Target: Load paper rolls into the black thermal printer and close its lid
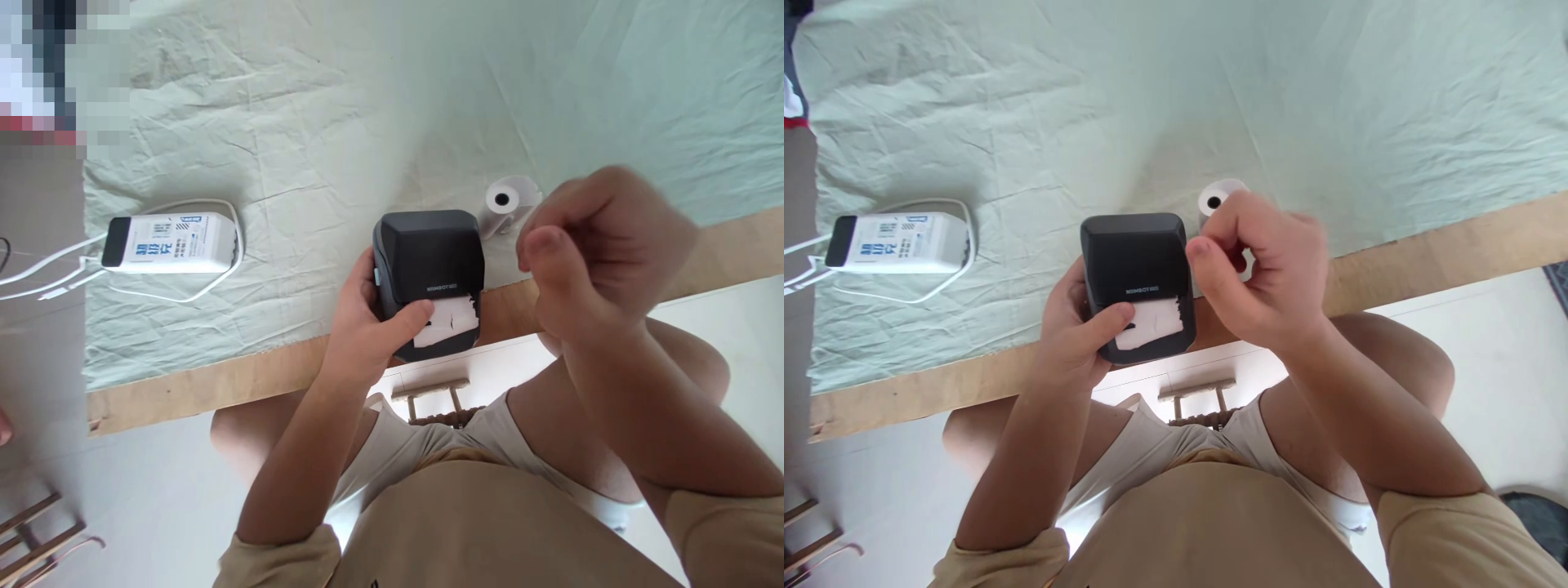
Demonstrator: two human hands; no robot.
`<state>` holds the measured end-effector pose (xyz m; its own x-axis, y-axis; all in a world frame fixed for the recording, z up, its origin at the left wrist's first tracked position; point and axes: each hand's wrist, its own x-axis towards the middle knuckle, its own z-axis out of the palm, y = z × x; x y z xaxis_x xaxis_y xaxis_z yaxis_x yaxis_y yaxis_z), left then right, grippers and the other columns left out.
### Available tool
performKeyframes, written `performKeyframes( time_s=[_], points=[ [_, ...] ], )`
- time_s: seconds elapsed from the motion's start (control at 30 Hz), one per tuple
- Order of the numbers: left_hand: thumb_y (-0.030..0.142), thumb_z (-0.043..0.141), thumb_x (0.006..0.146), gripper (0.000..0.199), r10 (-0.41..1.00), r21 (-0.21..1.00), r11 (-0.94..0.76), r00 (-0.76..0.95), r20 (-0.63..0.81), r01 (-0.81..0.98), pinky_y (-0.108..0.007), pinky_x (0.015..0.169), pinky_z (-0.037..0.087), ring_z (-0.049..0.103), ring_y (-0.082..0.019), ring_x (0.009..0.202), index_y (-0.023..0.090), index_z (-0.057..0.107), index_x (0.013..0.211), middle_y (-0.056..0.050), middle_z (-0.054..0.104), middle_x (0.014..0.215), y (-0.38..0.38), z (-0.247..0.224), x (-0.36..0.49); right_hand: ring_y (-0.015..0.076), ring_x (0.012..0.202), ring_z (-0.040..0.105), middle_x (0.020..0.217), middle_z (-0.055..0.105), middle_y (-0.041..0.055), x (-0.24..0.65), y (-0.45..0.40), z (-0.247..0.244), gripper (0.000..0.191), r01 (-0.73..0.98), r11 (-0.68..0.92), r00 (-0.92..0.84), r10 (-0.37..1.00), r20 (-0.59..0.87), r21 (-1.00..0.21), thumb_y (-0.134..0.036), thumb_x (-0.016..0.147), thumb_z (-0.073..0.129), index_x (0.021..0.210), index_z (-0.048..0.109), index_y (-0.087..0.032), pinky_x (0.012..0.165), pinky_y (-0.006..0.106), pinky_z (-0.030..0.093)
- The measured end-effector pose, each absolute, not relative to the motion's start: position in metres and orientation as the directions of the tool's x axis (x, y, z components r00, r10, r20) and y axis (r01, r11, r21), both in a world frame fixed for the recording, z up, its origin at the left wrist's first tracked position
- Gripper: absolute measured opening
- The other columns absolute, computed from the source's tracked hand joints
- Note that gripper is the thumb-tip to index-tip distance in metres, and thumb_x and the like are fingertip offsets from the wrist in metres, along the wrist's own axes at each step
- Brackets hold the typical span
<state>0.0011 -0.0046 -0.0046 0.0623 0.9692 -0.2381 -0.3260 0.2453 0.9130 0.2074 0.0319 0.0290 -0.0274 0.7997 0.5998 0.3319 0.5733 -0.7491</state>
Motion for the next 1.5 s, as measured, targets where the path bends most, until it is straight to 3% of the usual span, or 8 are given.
performKeyframes(
  time_s=[0.1,0.2,0.33,0.5,0.73,0.93,1.17,1.5],
  points=[
    [0.034,0.106,0.071,0.064,0.969,0.918,0.246,0.08,-0.232,-0.312,-0.035,0.077,0.071,0.08,-0.029,0.097,0.028,0.077,0.128,-0.005,0.082,0.11,-0.005,-0.005,-0.001,0.009,0.049,0.032,0.054,0.04,-0.0057,0.208,0.031,0.022,0.047,0.309,0.469,-0.124,0.882,0.454,-0.827,-0.032,0.106,0.07,0.067,0.045,-0.023,0.047,0.032,0.021],
    [0.041,0.106,0.071,0.066,0.973,0.912,0.229,0.098,-0.208,-0.34,-0.04,0.086,0.072,0.082,-0.033,0.108,0.026,0.075,0.128,-0.008,0.083,0.118,-0.005,-0.003,0.001,0.0086,0.049,0.026,0.052,0.031,-0.0054,0.209,0.033,0.018,0.061,0.339,0.318,-0.206,0.943,0.26,-0.885,-0.047,0.104,0.073,0.06,0.039,-0.023,0.047,0.033,0.019],
    [0.057,0.093,0.087,0.059,0.972,0.889,0.234,0.11,-0.207,-0.394,-0.042,0.084,0.073,0.083,-0.037,0.117,0.026,0.071,0.131,-0.012,0.083,0.127,-0.007,0.002,0.007,0.0077,0.05,0.024,0.051,0.031,-0.005,0.21,0.036,0.015,0.066,0.329,0.213,-0.266,0.956,0.126,-0.92,-0.055,0.099,0.074,0.057,0.035,-0.023,0.046,0.031,0.018],
    [0.052,0.089,0.094,0.051,0.965,0.871,0.261,0.131,-0.227,-0.415,-0.04,0.077,0.074,0.086,-0.036,0.109,0.025,0.071,0.133,-0.011,0.084,0.122,-0.006,0.005,0.008,0.0068,0.051,0.024,0.052,0.03,-0.0063,0.21,0.04,0.012,0.063,0.312,0.183,-0.298,0.951,0.087,-0.932,-0.052,0.093,0.078,0.058,0.033,-0.023,0.046,0.029,0.018],
    [0.047,0.082,0.1,0.04,0.971,0.877,0.237,0.128,-0.201,-0.417,-0.042,0.089,0.074,0.085,-0.036,0.118,0.025,0.074,0.132,-0.011,0.085,0.12,-0.005,0.001,0.006,0.0061,0.05,0.024,0.052,0.032,-0.0073,0.21,0.043,0.012,0.058,0.302,0.177,-0.322,0.944,0.075,-0.937,-0.045,0.09,0.077,0.058,0.034,-0.024,0.046,0.027,0.018],
    [0.053,0.087,0.095,0.047,0.965,0.872,0.262,0.123,-0.232,-0.414,-0.045,0.086,0.075,0.085,-0.038,0.116,0.025,0.074,0.131,-0.012,0.085,0.12,-0.004,0.002,0.007,0.0062,0.05,0.024,0.052,0.031,-0.0076,0.21,0.043,0.014,0.058,0.338,0.173,-0.319,0.946,0.061,-0.925,-0.043,0.09,0.079,0.058,0.034,-0.024,0.047,0.027,0.02],
    [0.042,0.082,0.101,0.034,0.968,0.861,0.247,0.151,-0.2,-0.445,-0.042,0.088,0.075,0.086,-0.034,0.114,0.025,0.075,0.13,-0.01,0.085,0.119,-0.004,0.001,0.005,0.0049,0.049,0.023,0.051,0.029,-0.0084,0.209,0.045,0.015,0.056,0.331,0.199,-0.326,0.941,0.086,-0.922,-0.035,0.089,0.078,0.058,0.033,-0.023,0.045,0.025,0.017],
    [0.053,0.088,0.094,0.047,0.963,0.874,0.27,0.123,-0.241,-0.403,-0.044,0.088,0.075,0.084,-0.039,0.119,0.025,0.074,0.129,-0.011,0.085,0.116,-0.003,0.004,0.007,0.0052,0.05,0.025,0.051,0.03,-0.008,0.212,0.045,0.014,0.059,0.354,0.186,-0.336,0.94,0.061,-0.916,-0.037,0.09,0.081,0.057,0.034,-0.022,0.047,0.026,0.019]
  ],
)
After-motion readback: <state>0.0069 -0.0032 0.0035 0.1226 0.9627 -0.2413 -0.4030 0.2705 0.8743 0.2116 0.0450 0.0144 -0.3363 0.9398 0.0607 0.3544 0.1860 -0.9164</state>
